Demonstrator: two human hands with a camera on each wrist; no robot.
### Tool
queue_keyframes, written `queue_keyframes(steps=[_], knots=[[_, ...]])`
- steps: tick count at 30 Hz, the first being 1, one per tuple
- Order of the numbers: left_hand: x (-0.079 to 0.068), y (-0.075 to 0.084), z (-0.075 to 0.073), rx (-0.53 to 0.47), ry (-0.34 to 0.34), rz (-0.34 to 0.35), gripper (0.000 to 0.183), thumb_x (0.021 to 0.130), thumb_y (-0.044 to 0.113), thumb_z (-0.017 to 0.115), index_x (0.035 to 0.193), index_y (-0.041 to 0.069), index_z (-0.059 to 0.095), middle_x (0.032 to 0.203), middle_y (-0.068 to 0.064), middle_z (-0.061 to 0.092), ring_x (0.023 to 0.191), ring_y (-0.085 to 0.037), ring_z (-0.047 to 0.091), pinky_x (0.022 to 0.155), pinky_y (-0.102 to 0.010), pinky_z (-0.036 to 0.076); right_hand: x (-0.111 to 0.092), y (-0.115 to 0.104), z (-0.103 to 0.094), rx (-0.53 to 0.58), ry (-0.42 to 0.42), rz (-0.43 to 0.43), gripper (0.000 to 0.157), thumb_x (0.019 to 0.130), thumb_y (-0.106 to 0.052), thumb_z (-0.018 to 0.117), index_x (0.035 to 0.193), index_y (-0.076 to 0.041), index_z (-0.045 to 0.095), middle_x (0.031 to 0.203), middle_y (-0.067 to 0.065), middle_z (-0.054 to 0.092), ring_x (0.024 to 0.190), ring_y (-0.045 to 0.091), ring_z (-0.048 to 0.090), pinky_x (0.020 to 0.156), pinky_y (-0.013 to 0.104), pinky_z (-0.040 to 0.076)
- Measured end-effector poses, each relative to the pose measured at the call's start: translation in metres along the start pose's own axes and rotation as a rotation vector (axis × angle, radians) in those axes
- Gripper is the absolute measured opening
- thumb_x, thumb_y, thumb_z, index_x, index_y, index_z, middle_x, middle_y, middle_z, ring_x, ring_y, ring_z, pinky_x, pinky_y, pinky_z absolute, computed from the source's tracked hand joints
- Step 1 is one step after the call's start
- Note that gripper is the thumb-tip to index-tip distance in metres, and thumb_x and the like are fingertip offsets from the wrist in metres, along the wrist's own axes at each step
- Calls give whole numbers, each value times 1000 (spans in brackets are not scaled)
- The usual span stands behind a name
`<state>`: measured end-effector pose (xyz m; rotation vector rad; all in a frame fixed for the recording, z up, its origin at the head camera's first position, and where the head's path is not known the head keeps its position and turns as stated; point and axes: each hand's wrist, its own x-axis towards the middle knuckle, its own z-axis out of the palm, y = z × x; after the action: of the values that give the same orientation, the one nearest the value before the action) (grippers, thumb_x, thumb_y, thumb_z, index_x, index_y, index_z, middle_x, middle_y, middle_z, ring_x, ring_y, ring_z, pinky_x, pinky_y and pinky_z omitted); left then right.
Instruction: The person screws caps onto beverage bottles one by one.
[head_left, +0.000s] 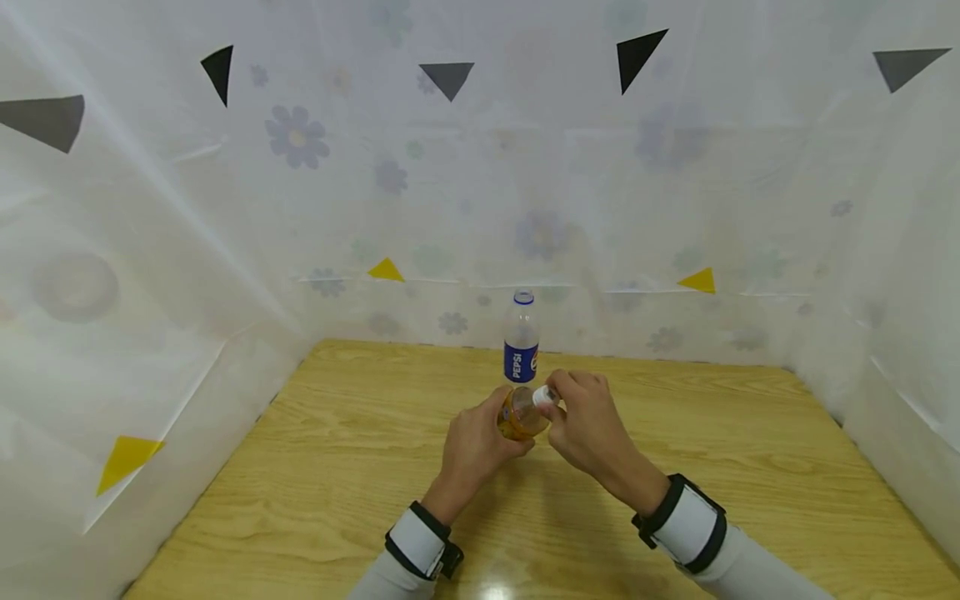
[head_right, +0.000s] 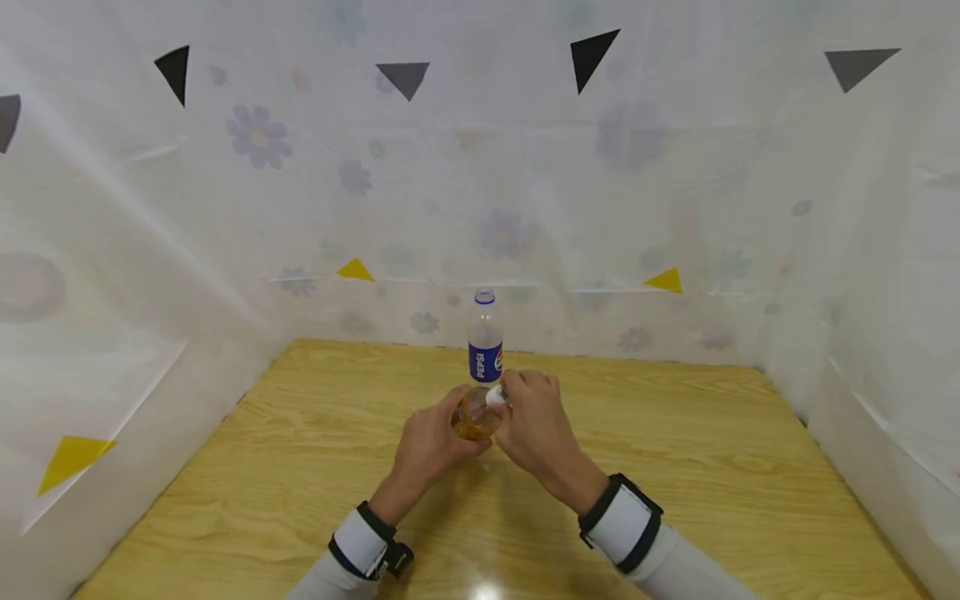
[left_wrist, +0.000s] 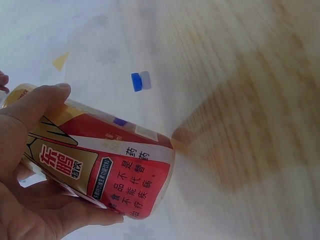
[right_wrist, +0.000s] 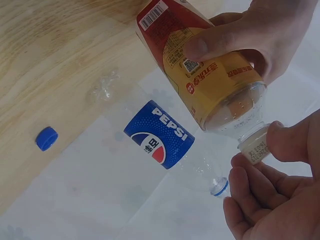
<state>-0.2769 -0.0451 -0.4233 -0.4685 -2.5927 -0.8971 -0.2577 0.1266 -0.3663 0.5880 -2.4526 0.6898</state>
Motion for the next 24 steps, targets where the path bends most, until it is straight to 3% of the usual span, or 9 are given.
queue_keyframes(steps=[11, 24], knots=[[1, 1, 0, -16, -12, -16, 65, 70, 32, 94, 126, 18, 63, 104, -4, 77, 88, -21, 74, 72, -36, 60, 2, 8, 3, 31, 58, -45, 15, 85, -10, 80, 81, -5, 66, 72, 2, 60, 68, 18, 49, 76, 37, 32], [0, 1, 0, -19, -7, -23, 66, 70, 33, 94, 127, 20, 63, 104, -4, 77, 88, -21, 74, 73, -36, 60, 3, 12, 8, 28, 106, -77, 34, 86, -16, 79, 67, -11, 51, 60, -6, 40, 60, 14, 36, 71, 36, 25]])
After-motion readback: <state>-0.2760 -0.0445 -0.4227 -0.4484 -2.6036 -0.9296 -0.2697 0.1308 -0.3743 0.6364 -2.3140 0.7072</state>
